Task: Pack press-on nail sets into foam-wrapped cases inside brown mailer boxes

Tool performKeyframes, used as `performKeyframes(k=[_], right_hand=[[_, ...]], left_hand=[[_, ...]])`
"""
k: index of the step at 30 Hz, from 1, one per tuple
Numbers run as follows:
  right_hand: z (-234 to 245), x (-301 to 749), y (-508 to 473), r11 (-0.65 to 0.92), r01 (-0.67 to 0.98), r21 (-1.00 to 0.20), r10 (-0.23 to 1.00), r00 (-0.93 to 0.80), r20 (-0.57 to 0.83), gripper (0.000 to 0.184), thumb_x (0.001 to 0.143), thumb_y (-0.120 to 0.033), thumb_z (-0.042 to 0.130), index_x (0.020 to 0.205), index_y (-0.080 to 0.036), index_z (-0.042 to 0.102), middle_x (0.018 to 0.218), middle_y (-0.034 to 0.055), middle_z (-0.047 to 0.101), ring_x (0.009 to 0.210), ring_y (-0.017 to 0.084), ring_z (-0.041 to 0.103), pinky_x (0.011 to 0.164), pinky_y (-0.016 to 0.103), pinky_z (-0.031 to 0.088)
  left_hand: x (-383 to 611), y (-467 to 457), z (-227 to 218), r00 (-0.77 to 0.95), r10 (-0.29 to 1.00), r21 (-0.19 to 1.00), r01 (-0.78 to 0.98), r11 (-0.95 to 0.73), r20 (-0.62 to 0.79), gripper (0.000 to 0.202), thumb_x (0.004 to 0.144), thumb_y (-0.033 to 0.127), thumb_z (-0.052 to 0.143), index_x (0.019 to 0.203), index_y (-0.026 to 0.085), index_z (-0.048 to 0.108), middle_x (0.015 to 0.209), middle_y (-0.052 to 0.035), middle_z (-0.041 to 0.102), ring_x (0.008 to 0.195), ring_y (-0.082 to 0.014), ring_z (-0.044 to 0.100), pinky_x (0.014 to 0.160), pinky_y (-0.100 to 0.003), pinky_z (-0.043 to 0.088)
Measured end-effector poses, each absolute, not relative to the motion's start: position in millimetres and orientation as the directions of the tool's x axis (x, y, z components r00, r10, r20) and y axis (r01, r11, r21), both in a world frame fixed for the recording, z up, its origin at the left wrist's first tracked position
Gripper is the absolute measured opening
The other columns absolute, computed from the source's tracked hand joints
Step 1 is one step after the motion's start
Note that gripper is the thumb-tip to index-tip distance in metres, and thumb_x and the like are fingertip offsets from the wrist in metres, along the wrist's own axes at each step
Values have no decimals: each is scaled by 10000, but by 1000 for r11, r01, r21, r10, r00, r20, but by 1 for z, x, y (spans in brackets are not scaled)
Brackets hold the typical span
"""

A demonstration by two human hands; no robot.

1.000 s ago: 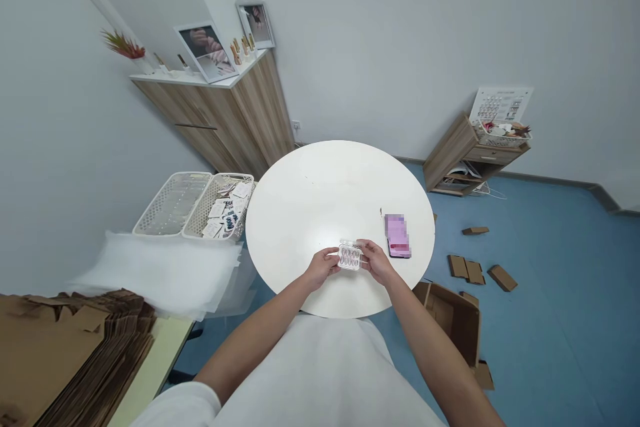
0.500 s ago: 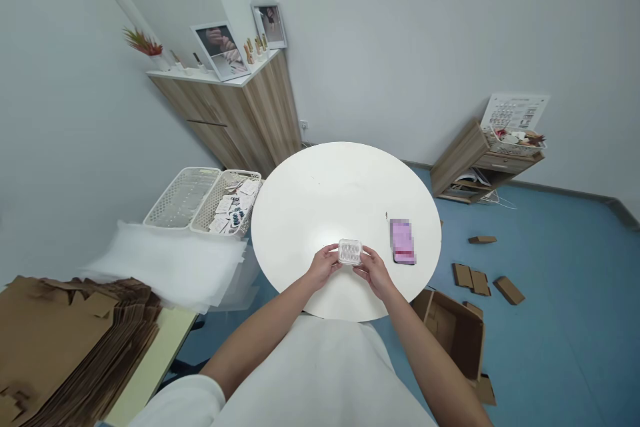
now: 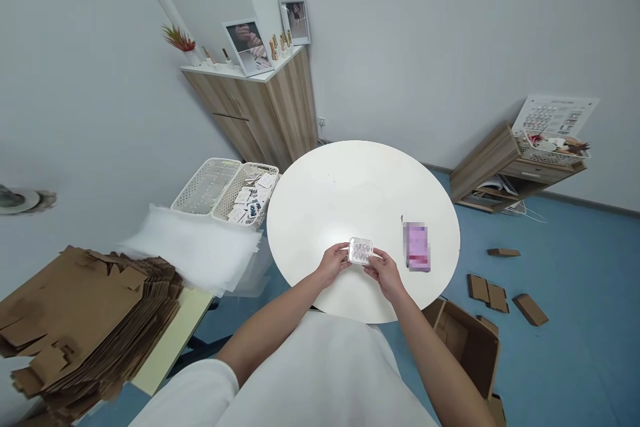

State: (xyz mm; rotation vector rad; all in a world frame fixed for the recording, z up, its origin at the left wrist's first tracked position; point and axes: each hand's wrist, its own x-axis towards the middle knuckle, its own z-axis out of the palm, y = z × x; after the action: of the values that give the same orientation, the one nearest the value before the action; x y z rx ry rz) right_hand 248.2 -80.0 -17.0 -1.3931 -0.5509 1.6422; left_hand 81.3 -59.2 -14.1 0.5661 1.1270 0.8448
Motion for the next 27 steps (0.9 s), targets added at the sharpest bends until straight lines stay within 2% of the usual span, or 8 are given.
performKeyframes(k=[4,8,13,27], right_hand=[[-16,248,-77,-502,-323,-802,842,29,-538,433,602,-314,694,986,-216,518,833,30,634,722,164,629,712,333,536],[-17,248,-77,-498,-333,-801,842,36,-538,440,594,-310,702,983,-219,517,831,23,632,705,148,622,715,323,535],[-19,248,-78,-494,-325,-806,842,50,-537,432,590,-315,702,970,-217,521,775,10,624,693,150,618,700,325,539],[-17,246,-74,-493,-304,-815,844,60,-533,431,587,-288,704,963,-219,506,771,6,623,667,137,612,690,317,536]], left_hand=[[77,-59,-13,159,836,814,-193,548,-525,356,716,342,611,1020,165,561,997,-99,600,880,-156,568,734,-275,456],[76,-61,-15,125,841,839,-81,538,-527,430,628,360,691,982,149,570,869,-77,614,780,-144,571,677,-268,455],[78,-60,-17,127,845,840,-102,532,-520,449,582,353,726,936,122,576,731,-53,607,667,-126,574,656,-281,452],[75,-58,-21,167,851,844,-135,520,-498,432,577,355,730,898,117,564,609,-17,586,581,-107,557,638,-288,451]])
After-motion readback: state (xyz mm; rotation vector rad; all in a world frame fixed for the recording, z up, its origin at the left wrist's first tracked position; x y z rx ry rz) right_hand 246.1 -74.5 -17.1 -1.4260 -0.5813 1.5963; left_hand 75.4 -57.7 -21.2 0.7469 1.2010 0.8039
